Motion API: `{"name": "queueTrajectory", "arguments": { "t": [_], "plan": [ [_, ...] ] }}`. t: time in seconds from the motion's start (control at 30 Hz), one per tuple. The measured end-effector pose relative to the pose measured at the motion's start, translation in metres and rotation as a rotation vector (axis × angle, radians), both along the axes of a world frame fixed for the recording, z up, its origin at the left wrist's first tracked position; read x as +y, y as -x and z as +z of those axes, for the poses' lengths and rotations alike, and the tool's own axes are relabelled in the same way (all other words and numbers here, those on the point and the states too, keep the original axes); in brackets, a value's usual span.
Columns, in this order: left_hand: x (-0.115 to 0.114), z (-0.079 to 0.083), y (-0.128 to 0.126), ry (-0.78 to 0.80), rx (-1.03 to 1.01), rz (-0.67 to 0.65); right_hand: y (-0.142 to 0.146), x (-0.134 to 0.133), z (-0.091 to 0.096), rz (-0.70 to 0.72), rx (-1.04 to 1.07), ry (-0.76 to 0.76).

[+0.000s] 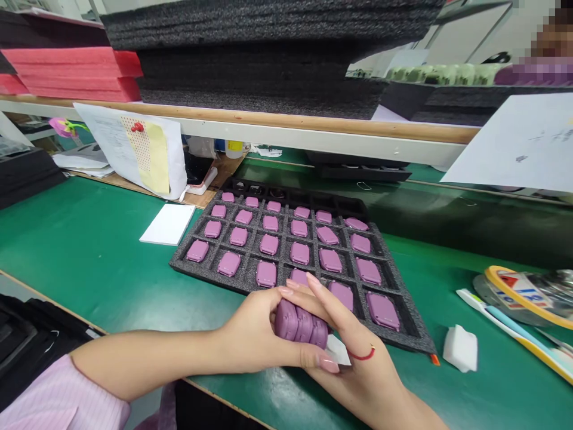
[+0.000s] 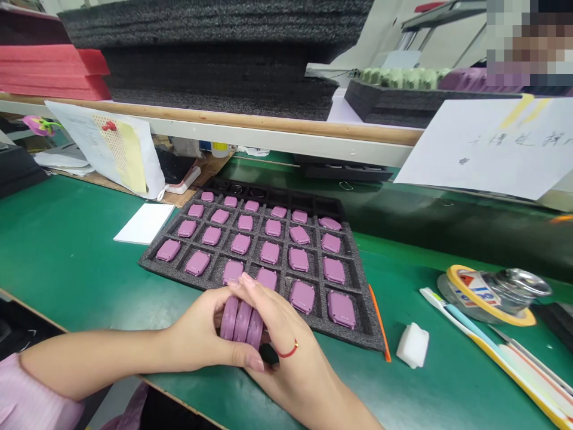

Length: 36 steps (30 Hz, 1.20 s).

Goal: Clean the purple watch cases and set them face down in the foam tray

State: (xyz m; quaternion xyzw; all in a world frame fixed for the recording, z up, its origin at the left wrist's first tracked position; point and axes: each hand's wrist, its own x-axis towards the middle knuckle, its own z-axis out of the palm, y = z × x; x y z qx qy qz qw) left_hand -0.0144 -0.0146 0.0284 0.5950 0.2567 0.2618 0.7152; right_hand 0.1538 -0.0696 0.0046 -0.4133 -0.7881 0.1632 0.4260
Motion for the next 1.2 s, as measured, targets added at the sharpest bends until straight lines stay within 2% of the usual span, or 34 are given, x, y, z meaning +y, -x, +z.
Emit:
{"name": "queueTrajectory", "arguments": {
  "t": [0.1,0.23,0.33,0.53,0.7,0.83,0.93,1.03,1.2],
  "plan": [
    [-0.001,0.0,0.003,-0.111,0.011,0.069,-0.004,-0.002,0.005,0.023,0.026,0.007],
    [-0.001,0.0,0.006,-0.246,0.045,0.091,-0.012,-0.005,0.011,0.033,0.203,0.1],
    [-0.001,0.0,0.008,-0.386,0.084,0.106,-0.017,-0.005,0.008,-0.011,0.313,0.146],
    [0.0,-0.001,0.007,-0.539,-0.02,0.094,-0.015,-0.001,0.003,-0.146,0.502,0.186],
    [0.0,0.0,0.006,-0.491,-0.004,0.085,-0.015,0.001,0.004,-0.184,0.512,0.164],
    [-0.001,0.001,0.006,-0.461,0.018,0.103,-0.015,-0.001,0.009,-0.094,0.453,0.159],
    [-0.001,0.0,0.005,-0.43,0.019,0.114,-0.007,-0.004,0.013,-0.018,0.388,0.267],
    [-0.002,-0.001,0.004,-0.429,0.032,0.109,0.008,-0.007,0.012,-0.027,0.482,0.411],
    [-0.002,-0.003,0.001,-0.388,0.011,0.088,0.024,-0.004,0.01,-0.107,0.644,0.441]
  ]
}}
